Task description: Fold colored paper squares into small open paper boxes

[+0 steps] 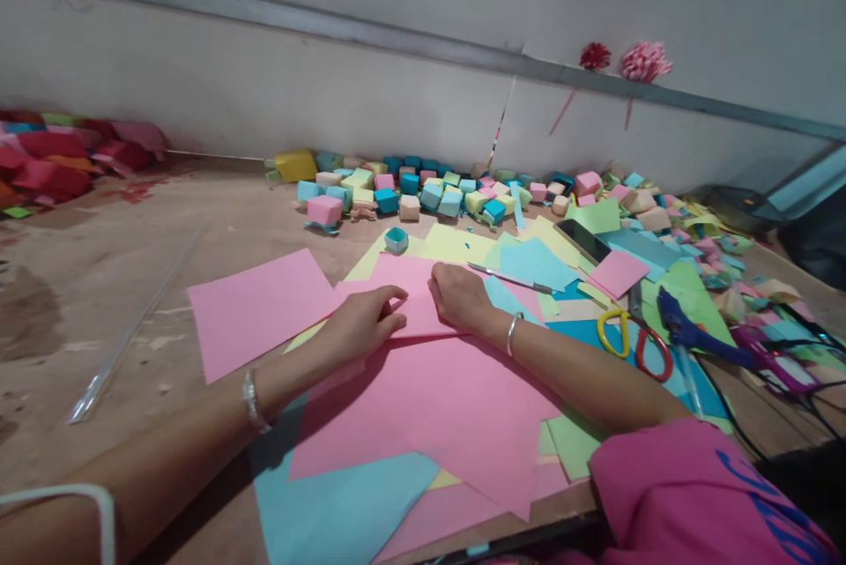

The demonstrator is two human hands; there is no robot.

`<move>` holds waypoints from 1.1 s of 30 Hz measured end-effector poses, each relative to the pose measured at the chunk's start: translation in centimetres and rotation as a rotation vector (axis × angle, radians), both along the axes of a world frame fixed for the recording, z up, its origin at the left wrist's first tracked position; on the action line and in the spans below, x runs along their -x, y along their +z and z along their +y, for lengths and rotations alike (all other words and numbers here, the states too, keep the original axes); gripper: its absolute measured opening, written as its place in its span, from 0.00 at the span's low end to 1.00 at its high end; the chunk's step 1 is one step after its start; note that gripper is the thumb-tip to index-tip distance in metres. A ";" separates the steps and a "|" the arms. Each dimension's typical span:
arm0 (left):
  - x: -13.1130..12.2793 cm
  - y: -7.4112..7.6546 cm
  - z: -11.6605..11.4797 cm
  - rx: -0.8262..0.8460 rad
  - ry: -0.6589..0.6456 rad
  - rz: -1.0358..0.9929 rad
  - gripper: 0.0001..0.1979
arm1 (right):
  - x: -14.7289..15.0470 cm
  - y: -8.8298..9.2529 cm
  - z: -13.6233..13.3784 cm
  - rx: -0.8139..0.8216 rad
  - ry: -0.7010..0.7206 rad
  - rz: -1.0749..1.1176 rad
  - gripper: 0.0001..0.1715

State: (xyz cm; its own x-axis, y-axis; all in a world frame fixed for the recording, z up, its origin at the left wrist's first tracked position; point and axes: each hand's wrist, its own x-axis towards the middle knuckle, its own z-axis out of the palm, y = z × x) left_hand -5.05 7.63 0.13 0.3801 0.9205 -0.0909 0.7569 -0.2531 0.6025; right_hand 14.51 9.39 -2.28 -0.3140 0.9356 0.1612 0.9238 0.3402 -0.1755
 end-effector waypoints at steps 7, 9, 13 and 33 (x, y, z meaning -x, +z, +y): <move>1.1 0.0 -0.7 0.008 -0.014 0.043 0.20 | 0.0 -0.3 0.1 -0.066 0.054 -0.061 0.11; 1.5 -0.2 -1.0 -0.003 -0.017 0.052 0.18 | 0.0 -0.5 0.2 -0.092 0.073 -0.065 0.10; 2.4 -0.3 -1.6 -0.033 -0.039 0.072 0.15 | -0.1 -1.0 0.2 -0.143 0.103 -0.064 0.09; 0.3 1.6 -2.7 -0.327 -0.544 0.374 0.19 | -0.5 -1.7 1.2 -0.156 0.145 0.040 0.08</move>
State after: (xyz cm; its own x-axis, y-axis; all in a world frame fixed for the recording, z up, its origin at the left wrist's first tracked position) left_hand -5.32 4.97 1.70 0.7880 0.6130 -0.0573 0.6134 -0.7738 0.1579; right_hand 15.01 10.54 -4.00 -0.4334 0.8440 0.3158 0.8567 0.4946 -0.1462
